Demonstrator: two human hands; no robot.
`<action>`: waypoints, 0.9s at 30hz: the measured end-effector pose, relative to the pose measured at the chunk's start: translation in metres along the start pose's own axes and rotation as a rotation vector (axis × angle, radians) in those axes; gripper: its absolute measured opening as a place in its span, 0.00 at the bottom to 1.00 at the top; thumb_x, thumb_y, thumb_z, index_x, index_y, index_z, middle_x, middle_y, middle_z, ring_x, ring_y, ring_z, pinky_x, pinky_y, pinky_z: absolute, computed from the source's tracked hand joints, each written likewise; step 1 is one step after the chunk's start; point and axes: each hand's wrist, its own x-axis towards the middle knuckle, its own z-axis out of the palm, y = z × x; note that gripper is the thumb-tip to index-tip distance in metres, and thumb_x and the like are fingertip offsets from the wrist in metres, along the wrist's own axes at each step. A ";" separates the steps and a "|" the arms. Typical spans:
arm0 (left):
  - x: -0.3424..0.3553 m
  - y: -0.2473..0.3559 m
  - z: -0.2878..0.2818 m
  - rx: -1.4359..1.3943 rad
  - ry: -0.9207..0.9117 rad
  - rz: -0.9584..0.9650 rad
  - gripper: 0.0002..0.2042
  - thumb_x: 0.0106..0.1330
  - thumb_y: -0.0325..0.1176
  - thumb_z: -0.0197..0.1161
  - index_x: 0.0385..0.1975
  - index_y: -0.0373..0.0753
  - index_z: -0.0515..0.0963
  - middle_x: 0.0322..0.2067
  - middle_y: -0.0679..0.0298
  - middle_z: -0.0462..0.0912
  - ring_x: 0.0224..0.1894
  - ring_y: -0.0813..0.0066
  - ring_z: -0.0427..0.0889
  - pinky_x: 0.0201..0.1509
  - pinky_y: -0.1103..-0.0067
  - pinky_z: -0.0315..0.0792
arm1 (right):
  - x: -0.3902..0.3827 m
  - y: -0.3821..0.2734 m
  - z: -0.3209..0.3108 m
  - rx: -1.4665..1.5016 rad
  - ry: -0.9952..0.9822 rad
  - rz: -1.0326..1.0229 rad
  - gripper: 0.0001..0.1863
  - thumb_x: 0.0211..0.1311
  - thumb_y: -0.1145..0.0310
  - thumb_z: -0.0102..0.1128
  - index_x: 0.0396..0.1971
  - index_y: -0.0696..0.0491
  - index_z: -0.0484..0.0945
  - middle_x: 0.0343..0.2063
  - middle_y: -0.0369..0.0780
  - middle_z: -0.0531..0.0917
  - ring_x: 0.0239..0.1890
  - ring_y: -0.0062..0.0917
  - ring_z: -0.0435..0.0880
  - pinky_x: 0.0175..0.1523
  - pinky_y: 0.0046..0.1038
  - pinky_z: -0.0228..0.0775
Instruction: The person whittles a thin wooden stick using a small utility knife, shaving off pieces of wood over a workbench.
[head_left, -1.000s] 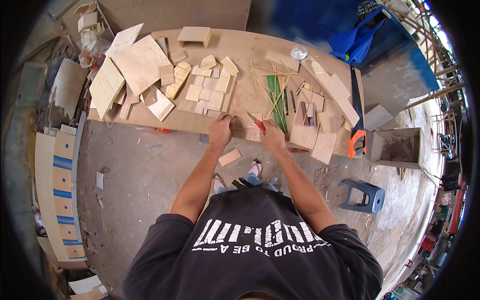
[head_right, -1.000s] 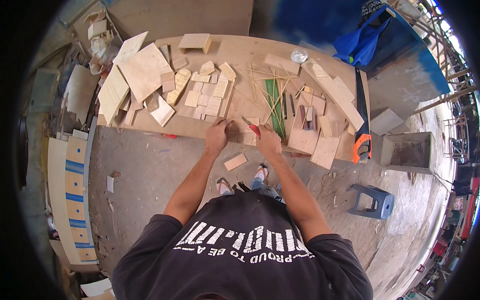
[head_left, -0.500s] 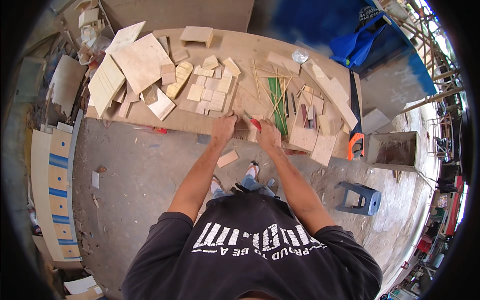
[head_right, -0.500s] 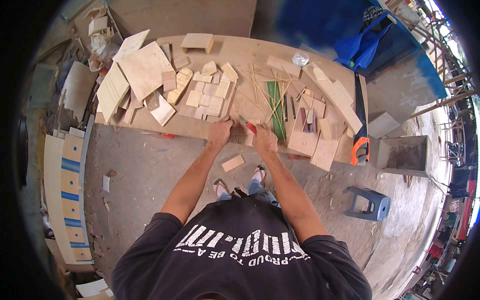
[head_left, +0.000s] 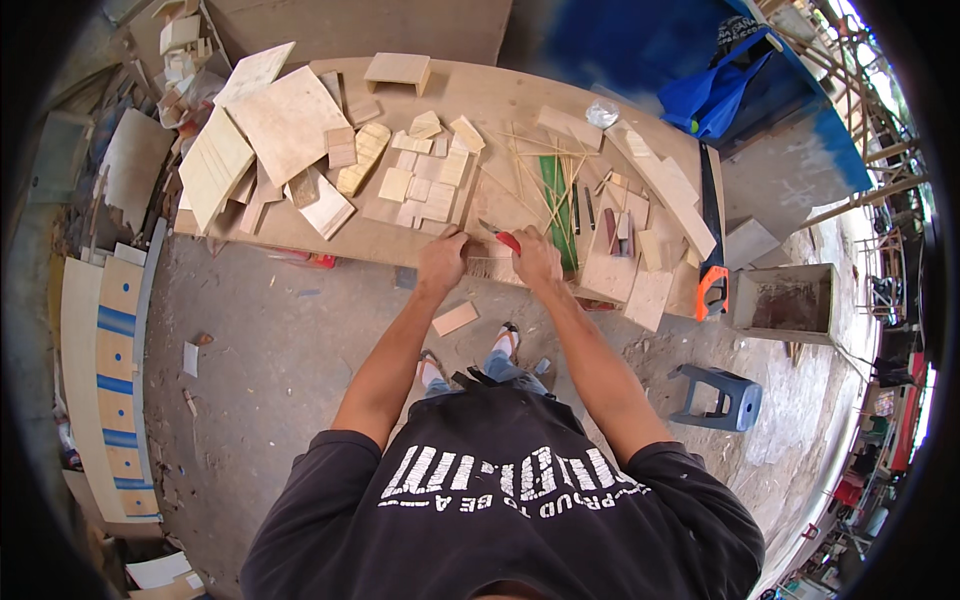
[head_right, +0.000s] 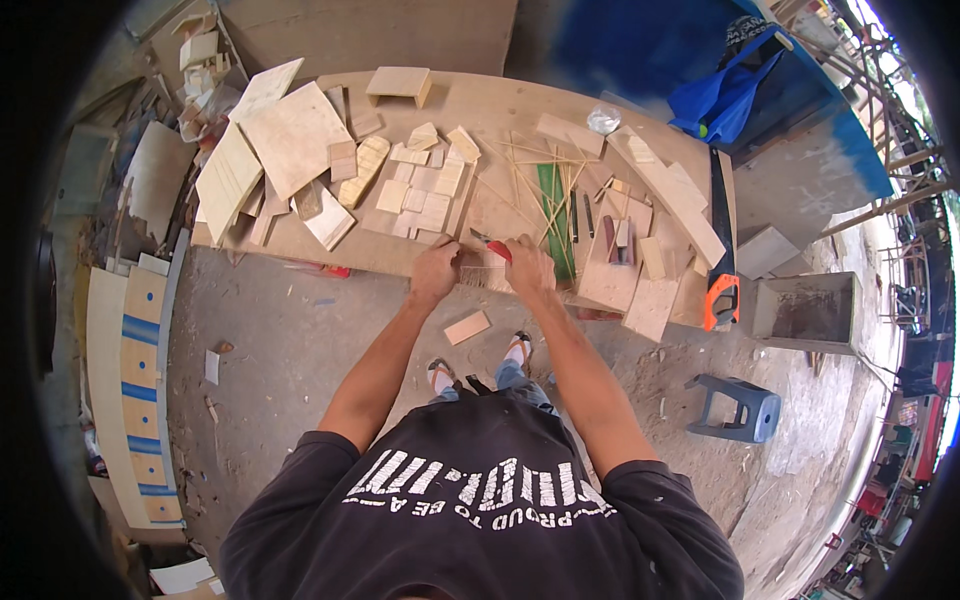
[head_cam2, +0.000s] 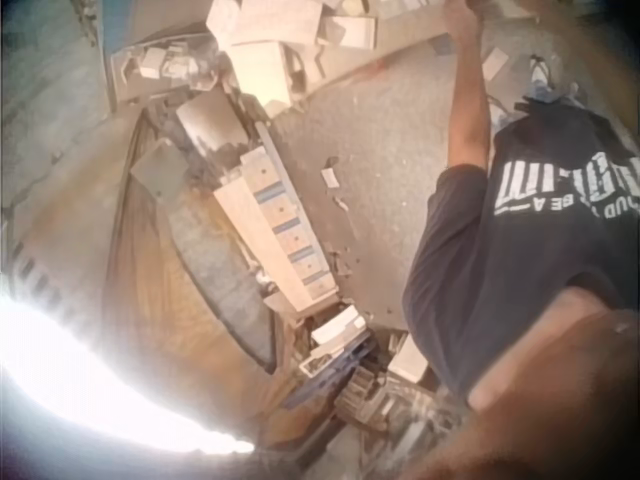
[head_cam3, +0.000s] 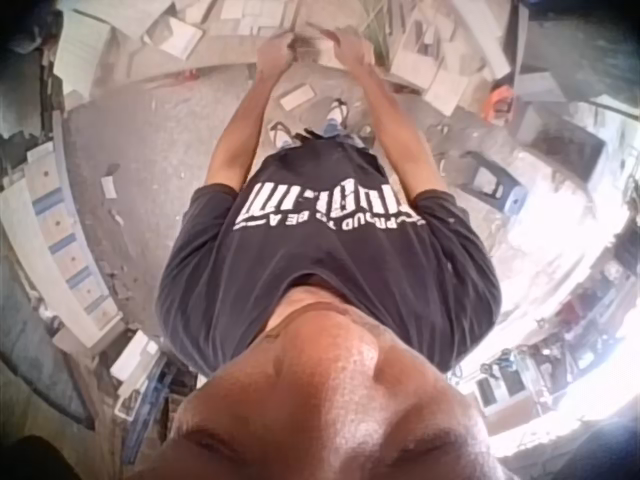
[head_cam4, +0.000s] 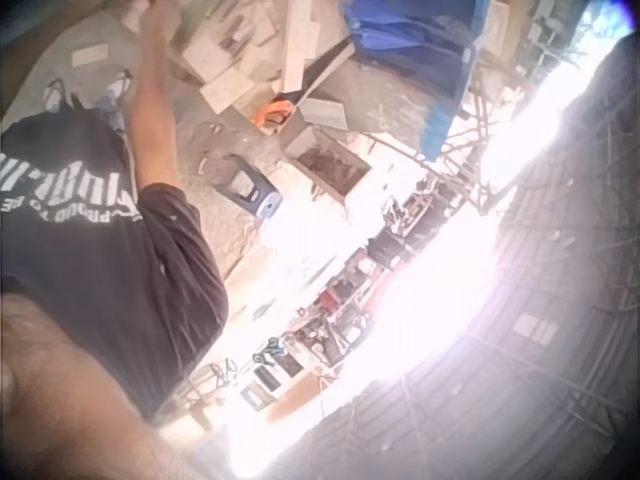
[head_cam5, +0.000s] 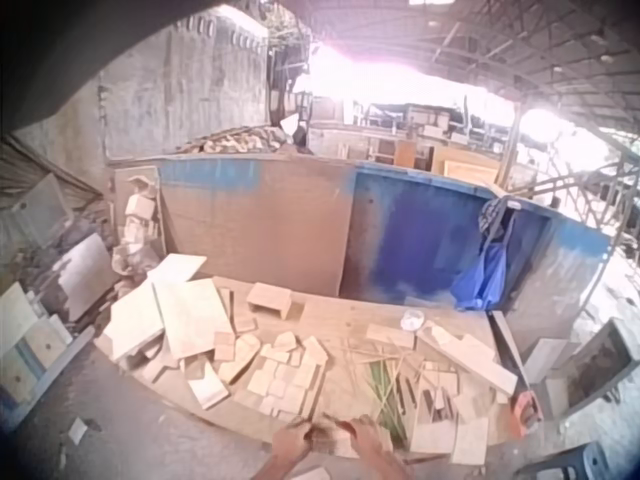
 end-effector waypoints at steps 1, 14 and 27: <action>-0.003 -0.001 -0.001 0.001 -0.001 -0.001 0.05 0.62 0.33 0.62 0.34 0.42 0.82 0.42 0.62 0.82 0.38 0.55 0.84 0.39 0.64 0.78 | 0.003 0.000 0.001 -0.013 -0.015 0.011 0.15 0.56 0.72 0.64 0.44 0.48 0.82 0.42 0.43 0.81 0.40 0.47 0.83 0.44 0.45 0.76; -0.044 0.006 -0.010 -0.062 0.167 -0.130 0.10 0.61 0.37 0.68 0.40 0.45 0.79 0.48 0.66 0.82 0.44 0.59 0.84 0.42 0.67 0.78 | 0.017 0.003 0.017 0.133 -0.021 -0.099 0.09 0.59 0.70 0.63 0.40 0.50 0.83 0.42 0.40 0.82 0.41 0.46 0.83 0.44 0.44 0.76; -0.032 0.034 0.006 -0.103 0.223 -0.426 0.05 0.61 0.33 0.66 0.33 0.41 0.81 0.39 0.59 0.84 0.39 0.51 0.84 0.41 0.62 0.77 | 0.017 0.005 0.019 -0.015 -0.042 -0.147 0.10 0.60 0.71 0.59 0.42 0.52 0.78 0.43 0.42 0.79 0.39 0.49 0.83 0.43 0.49 0.76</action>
